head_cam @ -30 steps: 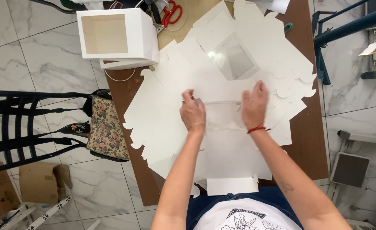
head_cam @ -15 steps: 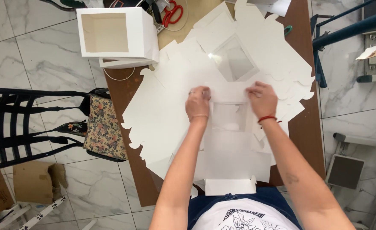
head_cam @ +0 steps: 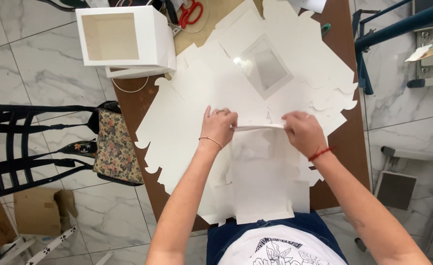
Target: The person folds flat white paper sheets into small rectangular boxes with clear windows. They fold the sides, tuck flaps, and secure the structure, then place the finished box on the table. The process is repeated with another sheet.
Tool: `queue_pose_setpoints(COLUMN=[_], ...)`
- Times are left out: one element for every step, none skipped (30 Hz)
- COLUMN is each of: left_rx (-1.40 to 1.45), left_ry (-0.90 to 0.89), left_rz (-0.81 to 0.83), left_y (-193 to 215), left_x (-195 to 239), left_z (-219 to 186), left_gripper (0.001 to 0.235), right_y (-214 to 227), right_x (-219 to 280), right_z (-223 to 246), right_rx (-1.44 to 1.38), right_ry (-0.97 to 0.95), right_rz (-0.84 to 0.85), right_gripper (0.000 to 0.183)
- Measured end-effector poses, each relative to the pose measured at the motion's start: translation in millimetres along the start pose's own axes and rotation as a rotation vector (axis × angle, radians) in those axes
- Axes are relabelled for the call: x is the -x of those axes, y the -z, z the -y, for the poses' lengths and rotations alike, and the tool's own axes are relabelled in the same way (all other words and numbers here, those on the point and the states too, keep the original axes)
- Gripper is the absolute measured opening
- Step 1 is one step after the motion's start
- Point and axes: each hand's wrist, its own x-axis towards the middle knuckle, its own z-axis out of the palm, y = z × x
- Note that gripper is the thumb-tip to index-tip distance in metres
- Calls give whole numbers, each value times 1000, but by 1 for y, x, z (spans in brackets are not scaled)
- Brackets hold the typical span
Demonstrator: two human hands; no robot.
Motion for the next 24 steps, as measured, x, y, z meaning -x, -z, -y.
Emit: queue_pose_setpoints(left_rx=[-3, -36, -67, -68, -160, -252, -249, -254, -263, -264, -237, -209, -205, -223, -243, -242, -275, -308, -307, -312, -317, -318, -316, -309], left_ry=[5, 0, -3, 6, -3, -12, -16, 22, 66, 69, 114, 159, 159, 189, 220, 221, 199, 178, 176, 132, 91, 92, 4, -86], left_rz=[-2, 92, 191, 194, 203, 211, 211, 202, 193, 192, 270, 348, 352, 382, 408, 407, 421, 435, 439, 224, 5, 5, -256, -517], left_y=[-1, -2, -4, 0, 3, 5, 9, 14, 19, 15, 11, 6, 8, 11, 14, 29, 44, 59, 47, 35, 24, 8, -9, -25], left_x=[0, 1, 4, 7, 6, 6, 10, 15, 19, 15, 10, 6, 3, 1, -3, -1, 1, 3, 10, 17, 23, 30, 35, 39], left_z=[-1, -2, -3, -11, -20, -30, -40, -50, -58, -55, -51, -47, -46, -45, -43, -52, -60, -67, -68, -69, -69, -62, -55, -47], left_gripper=[19, 14, 11, 11, 7, 14, 14, 14, 16, 16, 19, 22, 22, 22, 23, 23, 25, 26, 26, 20, 14, 14, 13, 16], right_y=[0, -1, 0, 2, 5, 9, 7, 5, 1, 2, 1, 1, 0, 0, -1, 1, 1, 0, 2, 4, 5, 8, 10, 13], right_x=[4, 7, 13, 11, 9, 7, 9, 11, 10, 11, 12, 12, 13, 13, 10, 10, 8, 7, 7, 7, 6, 7, 7, 7], right_z=[2, 4, 7, 14, 19, 23, 22, 21, 22, 20, 19, 19, 21, 23, 24, 24, 24, 24, 26, 29, 30, 34, 37, 40], right_rx=[-4, 69, 139, 132, 180, 228, 232, 251, 264, 262, 270, 277, 278, 277, 276, 276, 282, 289, 288, 293, 298, 296, 280, 263], right_ry=[5, 21, 36, 41, 40, 40, 38, 33, 33, 36, 42, 48, 47, 49, 53, 55, 49, 43, 41, 38, 37, 38, 80, 122], right_rz=[-1, -13, -20, -17, -32, -47, -44, -79, -116, -117, -108, -99, -94, -94, -98, -98, -109, -121, -117, -123, -134, -135, -122, -108], right_gripper=[19, 13, 10, 10, 9, 8, 8, 10, 14, 14, 12, 12, 12, 11, 10, 10, 10, 11, 11, 11, 13, 13, 12, 12])
